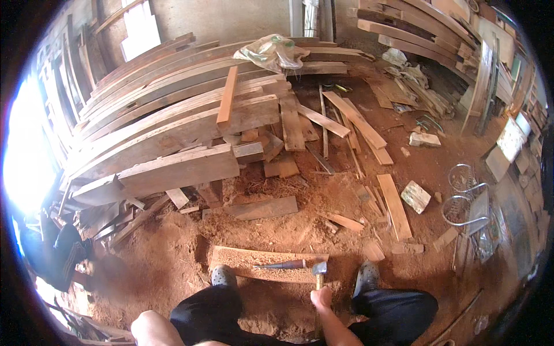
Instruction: The person sits on the floor and uses a chisel and hammer to carve a rectangular wooden plank. They repeatedly strike the chisel to remove wood chips, gradually shaping the plank's surface.
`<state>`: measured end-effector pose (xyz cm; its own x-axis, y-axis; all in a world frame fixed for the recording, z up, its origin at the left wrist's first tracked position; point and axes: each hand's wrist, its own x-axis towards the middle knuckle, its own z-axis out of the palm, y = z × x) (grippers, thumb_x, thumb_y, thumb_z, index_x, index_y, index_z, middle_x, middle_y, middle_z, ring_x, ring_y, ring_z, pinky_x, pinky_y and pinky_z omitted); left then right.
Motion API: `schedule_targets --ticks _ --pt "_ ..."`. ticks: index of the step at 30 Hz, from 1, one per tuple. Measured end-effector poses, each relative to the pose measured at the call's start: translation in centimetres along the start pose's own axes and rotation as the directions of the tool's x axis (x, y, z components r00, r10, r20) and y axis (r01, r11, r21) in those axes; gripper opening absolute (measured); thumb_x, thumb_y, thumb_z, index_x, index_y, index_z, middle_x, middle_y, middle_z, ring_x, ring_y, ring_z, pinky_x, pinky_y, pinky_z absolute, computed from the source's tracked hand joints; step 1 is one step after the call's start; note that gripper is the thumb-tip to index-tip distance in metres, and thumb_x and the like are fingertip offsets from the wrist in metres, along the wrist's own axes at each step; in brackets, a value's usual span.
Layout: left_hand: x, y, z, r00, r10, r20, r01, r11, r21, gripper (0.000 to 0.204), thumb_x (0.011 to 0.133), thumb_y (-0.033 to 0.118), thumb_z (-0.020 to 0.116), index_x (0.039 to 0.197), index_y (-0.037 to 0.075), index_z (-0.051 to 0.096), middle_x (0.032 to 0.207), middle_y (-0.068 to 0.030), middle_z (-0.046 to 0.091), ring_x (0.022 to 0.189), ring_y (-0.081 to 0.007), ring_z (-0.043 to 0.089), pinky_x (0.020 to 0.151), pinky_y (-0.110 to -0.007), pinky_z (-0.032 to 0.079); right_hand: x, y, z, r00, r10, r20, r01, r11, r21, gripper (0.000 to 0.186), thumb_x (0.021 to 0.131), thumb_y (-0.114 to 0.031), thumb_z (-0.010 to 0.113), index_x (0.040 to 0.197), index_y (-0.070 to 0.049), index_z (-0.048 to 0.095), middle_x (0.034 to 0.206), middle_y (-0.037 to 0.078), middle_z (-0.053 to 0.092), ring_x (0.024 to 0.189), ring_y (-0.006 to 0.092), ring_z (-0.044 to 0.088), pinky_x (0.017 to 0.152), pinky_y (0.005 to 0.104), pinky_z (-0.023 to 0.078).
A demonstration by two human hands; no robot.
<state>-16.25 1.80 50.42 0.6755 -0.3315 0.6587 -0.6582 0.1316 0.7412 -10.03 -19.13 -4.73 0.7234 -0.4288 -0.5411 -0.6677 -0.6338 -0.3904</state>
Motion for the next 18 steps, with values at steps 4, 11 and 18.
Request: schedule_targets --ticks 4,11,18 --pt "-0.4 -1.5 2.2 0.963 0.090 -0.253 -0.121 0.987 -0.108 0.018 0.093 0.023 0.049 0.104 0.010 0.056 0.082 -0.0068 0.065 0.094 -0.0266 0.059 0.084 -0.037 0.043 -0.1 0.6 0.4 0.998 -0.015 -0.060 0.016 1.000 0.017 0.026 0.070 -0.013 0.058 0.087 0.006 0.063 0.088 0.025 0.063 0.086 0.0404 0.062 0.080 0.0451 0.050" --pt "3.0 -8.2 1.4 0.950 -0.070 -0.304 0.022 0.987 -0.158 0.021 0.091 0.028 0.050 0.093 0.007 0.052 0.073 -0.0078 0.058 0.078 -0.0232 0.056 0.074 -0.035 0.044 0.1 1.5 -1.1 0.993 -0.090 -0.073 0.092 0.995 0.025 0.026 0.071 -0.016 0.056 0.088 0.002 0.059 0.085 0.026 0.063 0.083 0.0439 0.061 0.074 0.0487 0.050" --pt "-0.3 -28.5 -2.2 0.935 -0.294 -0.199 0.354 0.716 0.601 0.012 0.079 0.010 0.065 0.087 0.002 0.060 0.088 -0.0087 0.063 0.086 -0.0185 0.061 0.074 -0.030 0.047 1.1 1.4 1.2 0.999 -0.046 0.030 0.040 0.988 0.152 0.026 0.070 -0.014 0.056 0.084 0.007 0.060 0.083 0.028 0.062 0.082 0.0427 0.061 0.073 0.0461 0.049"
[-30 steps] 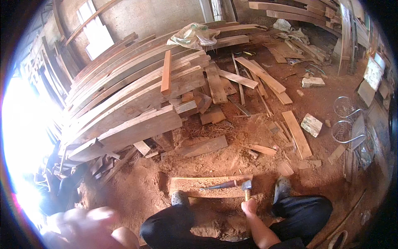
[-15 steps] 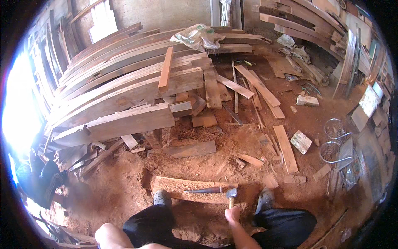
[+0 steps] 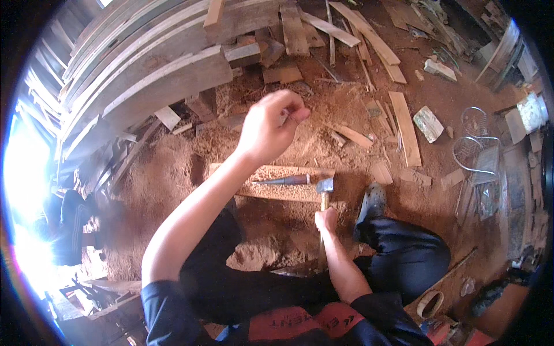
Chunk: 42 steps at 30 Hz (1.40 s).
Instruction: The person sits on the floor and uses a chisel and hammer to carve a rectangular wooden plank. They repeatedly strike the chisel to remove wood chips, gradually shaping the plank's surface.
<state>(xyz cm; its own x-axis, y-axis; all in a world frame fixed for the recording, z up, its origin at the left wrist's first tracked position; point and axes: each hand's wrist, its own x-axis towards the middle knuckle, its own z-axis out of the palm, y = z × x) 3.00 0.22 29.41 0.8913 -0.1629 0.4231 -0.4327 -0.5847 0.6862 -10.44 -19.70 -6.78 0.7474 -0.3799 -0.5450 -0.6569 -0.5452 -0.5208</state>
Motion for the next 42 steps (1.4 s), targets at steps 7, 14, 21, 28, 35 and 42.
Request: schedule_targets --ticks 7,14,21,28,35,42 --pt "-8.8 -14.3 15.5 0.596 -0.530 0.604 0.086 0.789 0.608 0.078 0.073 0.050 0.067 0.131 0.005 0.039 0.132 -0.0183 0.042 0.123 -0.0319 0.040 0.102 -0.047 0.035 0.9 1.2 0.8 0.996 -0.028 -0.081 0.028 1.000 -0.005 0.020 0.072 -0.011 0.057 0.078 0.008 0.059 0.065 0.020 0.060 0.056 0.0307 0.060 0.049 0.0388 0.047" --pt "-16.0 -18.2 21.6 0.763 -0.371 0.529 -0.041 0.789 0.613 0.062 0.072 0.022 0.061 0.127 0.003 0.041 0.124 -0.0182 0.047 0.121 -0.0327 0.039 0.103 -0.046 0.028 -0.3 0.0 0.4 0.988 -0.011 -0.153 0.011 1.000 0.000 0.016 0.073 -0.007 0.054 0.073 0.008 0.058 0.057 0.019 0.058 0.046 0.0303 0.060 0.040 0.0404 0.046" --pt "-16.3 -17.9 21.4 0.868 -0.234 0.438 -0.039 0.848 0.529 0.046 0.073 0.013 0.057 0.116 0.000 0.045 0.105 -0.0170 0.055 0.107 -0.0319 0.050 0.095 -0.047 0.036 -0.7 -0.9 -0.1 0.987 0.035 -0.159 -0.034 0.999 0.008 0.016 0.071 -0.007 0.054 0.074 0.009 0.058 0.061 0.021 0.059 0.055 0.0325 0.063 0.047 0.0430 0.047" --pt "-12.3 -13.4 17.9 0.987 -0.158 -0.016 0.159 0.987 0.023 0.034 0.066 0.012 0.062 0.096 0.004 0.048 0.087 -0.0162 0.051 0.085 -0.0336 0.052 0.074 -0.041 0.044 0.6 0.5 0.5 0.985 0.023 -0.172 -0.036 0.997 -0.075 0.019 0.072 -0.010 0.055 0.071 0.009 0.056 0.056 0.018 0.058 0.045 0.0292 0.059 0.040 0.0403 0.045" --pt "-13.3 -13.4 18.5 0.989 -0.137 0.061 0.149 0.940 -0.307 0.037 0.062 0.015 0.068 0.094 0.004 0.052 0.088 -0.0149 0.052 0.086 -0.0343 0.052 0.077 -0.039 0.044 1.4 1.2 1.1 0.988 -0.018 -0.156 0.005 0.997 -0.079 0.018 0.071 -0.009 0.055 0.072 0.009 0.056 0.057 0.019 0.058 0.045 0.0302 0.059 0.040 0.0398 0.045" --pt "-14.0 -13.9 19.3 0.913 -0.298 0.277 0.374 0.884 -0.280 0.031 0.067 0.020 0.073 0.091 0.008 0.059 0.081 -0.0103 0.063 0.076 -0.0248 0.063 0.069 -0.033 0.049 1.0 1.3 0.3 0.980 -0.035 -0.195 0.025 0.998 -0.054 0.020 0.069 -0.010 0.059 0.072 0.010 0.055 0.059 0.022 0.058 0.048 0.0341 0.060 0.042 0.0417 0.047"
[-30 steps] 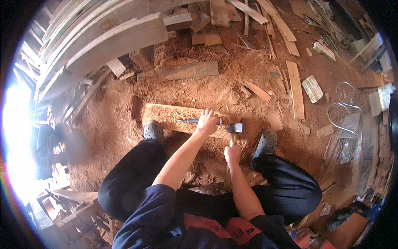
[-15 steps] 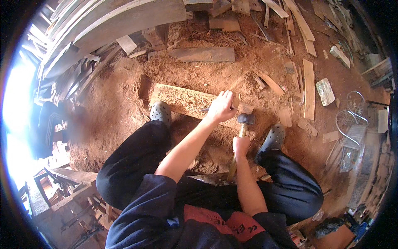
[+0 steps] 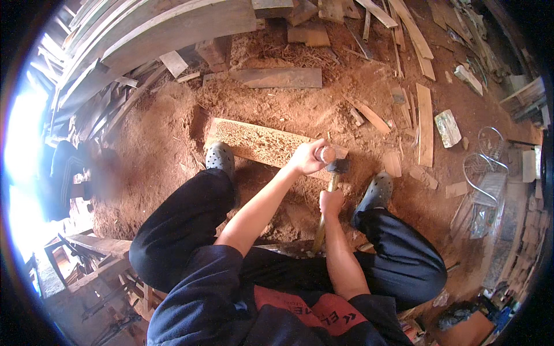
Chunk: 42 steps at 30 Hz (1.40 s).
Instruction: The person sits on the floor and uses a chisel and hammer to carve a rectangular wooden plank. They repeatedly strike the chisel to remove wood chips, gradually shaping the plank's surface.
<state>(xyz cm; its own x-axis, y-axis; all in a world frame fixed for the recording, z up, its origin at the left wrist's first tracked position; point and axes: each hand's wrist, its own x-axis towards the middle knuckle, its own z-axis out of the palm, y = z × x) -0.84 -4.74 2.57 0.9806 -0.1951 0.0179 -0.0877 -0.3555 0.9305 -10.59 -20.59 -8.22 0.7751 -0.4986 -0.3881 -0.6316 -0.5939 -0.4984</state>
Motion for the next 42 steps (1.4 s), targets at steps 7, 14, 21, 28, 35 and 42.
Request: schedule_targets --ticks 7,14,21,28,35,42 --pt "0.1 -1.6 0.1 0.999 -0.023 0.033 0.023 1.000 0.012 0.029 0.065 0.026 0.078 0.081 0.008 0.061 0.077 -0.0073 0.064 0.071 -0.0191 0.063 0.065 -0.032 0.049 -2.1 -4.6 -3.5 0.885 0.216 0.411 -0.337 0.908 0.249 0.025 0.074 -0.017 0.073 0.065 -0.004 0.053 0.048 0.001 0.046 0.033 0.0129 0.040 0.031 0.0303 0.034" --pt "0.1 -1.1 -1.1 0.998 -0.051 -0.032 0.049 0.996 -0.071 0.026 0.063 0.021 0.076 0.078 0.007 0.060 0.071 -0.0068 0.062 0.066 -0.0173 0.060 0.062 -0.031 0.047 -1.7 -3.8 -6.0 0.818 0.136 0.558 -0.485 0.686 0.543 0.017 0.069 -0.006 0.065 0.062 -0.005 0.050 0.046 0.001 0.040 0.032 0.0142 0.038 0.030 0.0301 0.032" --pt "-0.2 -1.3 -1.4 0.997 -0.047 -0.061 0.048 0.999 0.020 0.024 0.061 0.017 0.072 0.079 0.006 0.060 0.071 -0.0084 0.062 0.067 -0.0182 0.061 0.062 -0.033 0.048 -4.5 -9.6 -15.3 0.962 -0.139 0.236 -0.033 0.797 0.604 0.019 0.065 0.004 0.061 0.075 -0.006 0.048 0.052 0.000 0.045 0.034 0.0108 0.041 0.031 0.0248 0.035" --pt "-0.4 -1.2 -0.8 0.999 0.033 -0.015 -0.035 0.982 -0.187 0.020 0.062 0.019 0.065 0.074 0.005 0.057 0.072 -0.0122 0.061 0.070 -0.0268 0.060 0.065 -0.035 0.047 -6.3 -11.7 -15.0 0.923 -0.352 0.156 0.369 0.925 -0.097 0.035 0.062 -0.023 0.073 0.072 0.008 0.061 0.070 0.027 0.062 0.071 0.0417 0.062 0.064 0.0439 0.049" --pt "-0.4 -1.5 -0.9 0.999 -0.004 0.035 0.008 0.996 -0.093 0.026 0.060 0.019 0.068 0.082 0.007 0.061 0.076 -0.0137 0.062 0.076 -0.0296 0.062 0.069 -0.036 0.049 -7.0 -11.4 -13.8 0.943 -0.261 0.207 0.266 0.964 0.001 0.028 0.062 -0.020 0.072 0.070 0.005 0.061 0.067 0.022 0.062 0.067 0.0356 0.063 0.061 0.0424 0.048" --pt "0.0 -0.7 -1.0 0.993 -0.002 0.115 0.001 1.000 0.009 0.044 0.055 0.032 0.079 0.090 0.009 0.064 0.081 -0.0132 0.064 0.080 -0.0309 0.063 0.072 -0.038 0.049 -5.8 -9.3 -12.7 0.947 -0.266 0.182 0.256 0.964 0.078 0.020 0.060 -0.012 0.068 0.062 0.003 0.056 0.052 0.009 0.055 0.048 0.0181 0.052 0.049 0.0343 0.042"
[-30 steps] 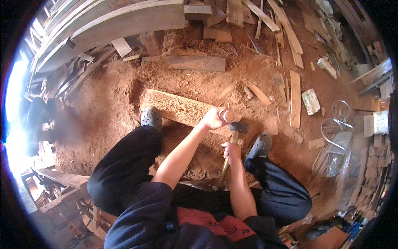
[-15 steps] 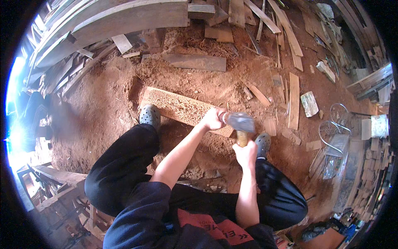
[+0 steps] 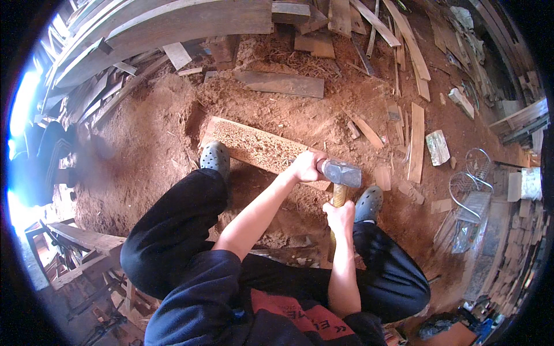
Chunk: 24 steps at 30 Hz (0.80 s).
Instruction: The person sits on the floor and uses a chisel and hammer to carve a rectangular wooden plank. They repeatedly strike the chisel to remove wood chips, gradually shaping the plank's surface.
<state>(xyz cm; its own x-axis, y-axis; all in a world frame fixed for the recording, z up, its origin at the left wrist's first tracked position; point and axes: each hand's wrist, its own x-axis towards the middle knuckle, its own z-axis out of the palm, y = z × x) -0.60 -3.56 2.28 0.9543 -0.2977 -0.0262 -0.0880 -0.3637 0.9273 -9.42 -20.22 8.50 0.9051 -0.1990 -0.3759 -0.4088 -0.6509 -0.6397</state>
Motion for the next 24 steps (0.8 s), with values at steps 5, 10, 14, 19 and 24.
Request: schedule_targets --ticks 5,10,14,19,24 --pt "0.4 0.1 -0.2 0.999 0.034 0.035 -0.034 0.999 -0.009 0.054 0.051 0.039 0.083 0.093 0.011 0.064 0.082 -0.0129 0.064 0.082 -0.0306 0.063 0.072 -0.038 0.049 0.4 0.3 0.4 0.998 0.050 0.048 -0.053 0.996 0.065 0.017 0.062 -0.011 0.068 0.063 0.001 0.056 0.053 0.009 0.055 0.050 0.0190 0.053 0.050 0.0347 0.042" --pt "0.3 -0.2 -0.2 0.998 -0.048 0.034 0.047 0.998 0.041 0.047 0.053 0.036 0.081 0.089 0.011 0.064 0.080 -0.0122 0.065 0.080 -0.0300 0.063 0.070 -0.038 0.050 0.0 -0.9 0.1 0.994 0.058 0.096 -0.065 0.995 0.076 0.021 0.064 -0.013 0.070 0.068 0.003 0.058 0.059 0.015 0.059 0.057 0.0236 0.059 0.056 0.0374 0.045" --pt "0.3 -0.1 0.0 0.999 -0.034 0.005 0.034 0.999 0.017 0.041 0.055 0.033 0.079 0.085 0.011 0.063 0.079 -0.0116 0.065 0.078 -0.0298 0.064 0.069 -0.037 0.050 -0.1 -1.3 -0.2 0.994 0.073 0.076 -0.079 0.994 0.078 0.020 0.063 -0.013 0.068 0.063 0.003 0.056 0.056 0.012 0.057 0.052 0.0203 0.055 0.052 0.0360 0.042" --pt "0.1 0.5 -0.2 0.998 -0.057 0.016 0.057 0.998 0.003 0.036 0.056 0.030 0.078 0.082 0.010 0.063 0.078 -0.0115 0.065 0.078 -0.0278 0.064 0.069 -0.036 0.050 -0.7 -2.0 -0.4 0.999 0.035 0.028 -0.036 0.998 0.041 0.022 0.062 -0.012 0.066 0.055 0.002 0.051 0.049 0.009 0.053 0.045 0.0162 0.049 0.045 0.0356 0.039" --pt "-0.2 0.0 0.0 0.999 -0.028 -0.017 0.027 0.997 -0.071 0.029 0.056 0.024 0.077 0.075 0.008 0.061 0.070 -0.0096 0.062 0.066 -0.0236 0.062 0.063 -0.033 0.048 -1.0 -2.3 -0.3 0.999 0.034 0.027 -0.034 0.999 -0.012 0.024 0.063 -0.013 0.067 0.056 0.004 0.051 0.050 0.011 0.053 0.047 0.0184 0.050 0.048 0.0372 0.040"
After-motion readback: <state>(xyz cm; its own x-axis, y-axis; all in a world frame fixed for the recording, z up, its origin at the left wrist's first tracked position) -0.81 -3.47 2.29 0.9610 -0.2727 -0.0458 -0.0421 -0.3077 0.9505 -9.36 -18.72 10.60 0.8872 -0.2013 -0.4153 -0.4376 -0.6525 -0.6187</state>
